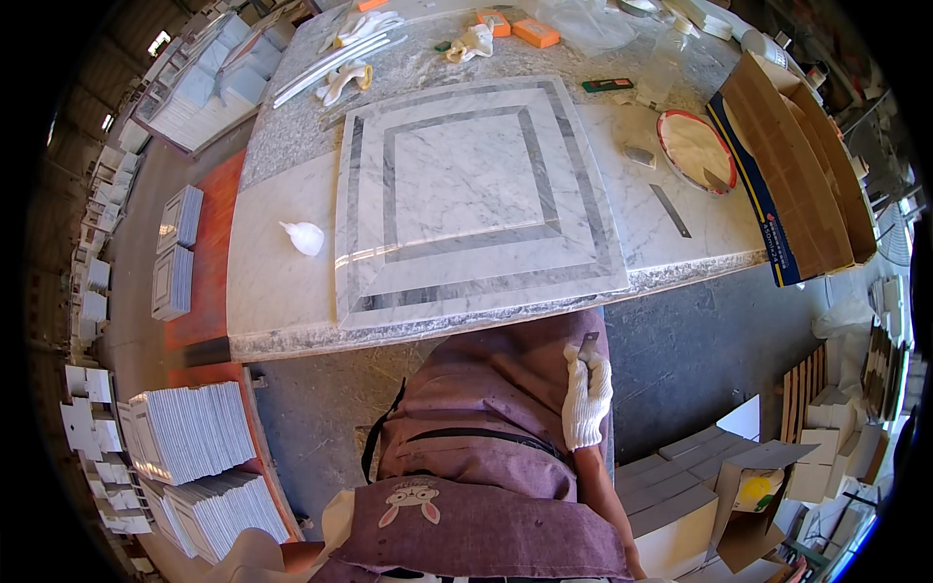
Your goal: The person uses a white cloth to wipe the surface of a large square marble tile with a grey border. They repeatedly rub the surface and edges of the tile while standing at a workbench in a factory setting. Other workers are visible in the background handling similar tiles.
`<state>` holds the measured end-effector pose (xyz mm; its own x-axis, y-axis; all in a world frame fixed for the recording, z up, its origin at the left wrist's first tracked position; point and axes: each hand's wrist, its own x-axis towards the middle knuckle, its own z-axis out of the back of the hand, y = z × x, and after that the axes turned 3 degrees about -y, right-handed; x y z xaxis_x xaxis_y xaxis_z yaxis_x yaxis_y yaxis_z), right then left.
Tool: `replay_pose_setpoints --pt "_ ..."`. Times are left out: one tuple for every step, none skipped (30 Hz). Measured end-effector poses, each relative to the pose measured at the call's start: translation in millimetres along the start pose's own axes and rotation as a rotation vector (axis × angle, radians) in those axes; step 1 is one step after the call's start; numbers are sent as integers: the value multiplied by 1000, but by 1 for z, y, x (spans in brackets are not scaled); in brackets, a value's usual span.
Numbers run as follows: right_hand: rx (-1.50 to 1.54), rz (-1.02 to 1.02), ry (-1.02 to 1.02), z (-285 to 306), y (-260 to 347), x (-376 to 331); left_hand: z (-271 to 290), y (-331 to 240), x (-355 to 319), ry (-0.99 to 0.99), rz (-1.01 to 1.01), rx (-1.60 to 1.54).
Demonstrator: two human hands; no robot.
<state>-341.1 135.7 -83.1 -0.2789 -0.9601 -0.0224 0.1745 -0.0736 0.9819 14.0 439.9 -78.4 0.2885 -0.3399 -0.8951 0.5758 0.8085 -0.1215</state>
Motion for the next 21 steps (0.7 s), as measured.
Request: replay_pose_setpoints --pt "-2 4 -1 0 0 0 0 0 -1 1 -1 1" --pt "-4 7 -1 0 0 0 0 1 -1 4 0 3" --pt "-7 11 -2 0 0 0 0 0 -1 4 0 4" --pt "-8 8 -1 0 0 0 2 2 -3 2 -6 5" --pt "-10 5 1 0 -1 0 2 3 -4 2 -7 5" --pt "-14 4 3 0 0 0 0 2 -3 8 -2 2" --pt "-13 6 1 0 -1 0 -2 3 -3 10 -2 2" --pt "-12 8 -1 0 -1 0 -3 3 -3 11 -4 0" --pt "-9 11 -4 -2 -1 0 -1 4 -4 10 -5 3" --pt "-26 15 4 -1 1 1 -1 5 -4 10 -6 6" --pt "-43 18 13 1 3 1 -1 6 -5 12 -6 6" --pt "-62 21 21 2 4 1 -1 7 -7 12 -10 7" --pt "-56 13 22 2 4 1 -1 8 -8 10 -14 6" --pt "-49 5 22 2 3 2 1 10 -9 9 -12 9" --pt "-46 -1 31 2 3 1 1 13 -10 4 -17 0" --pt "-50 -2 33 1 2 1 1 17 -14 -2 -17 -1" --pt "-54 -2 37 1 1 1 -4 18 -13 -11 -29 -1" --pt "-57 -9 33 2 0 0 -2 19 -17 -10 -30 0" --pt "-45 -16 25 2 -1 -1 0 21 -20 -10 -33 0" --pt "-32 -22 18 2 -2 -1 8 27 -25 -4 -22 -7" --pt "-18 -27 13 0 -2 0 1 24 -23 -16 -34 -1"
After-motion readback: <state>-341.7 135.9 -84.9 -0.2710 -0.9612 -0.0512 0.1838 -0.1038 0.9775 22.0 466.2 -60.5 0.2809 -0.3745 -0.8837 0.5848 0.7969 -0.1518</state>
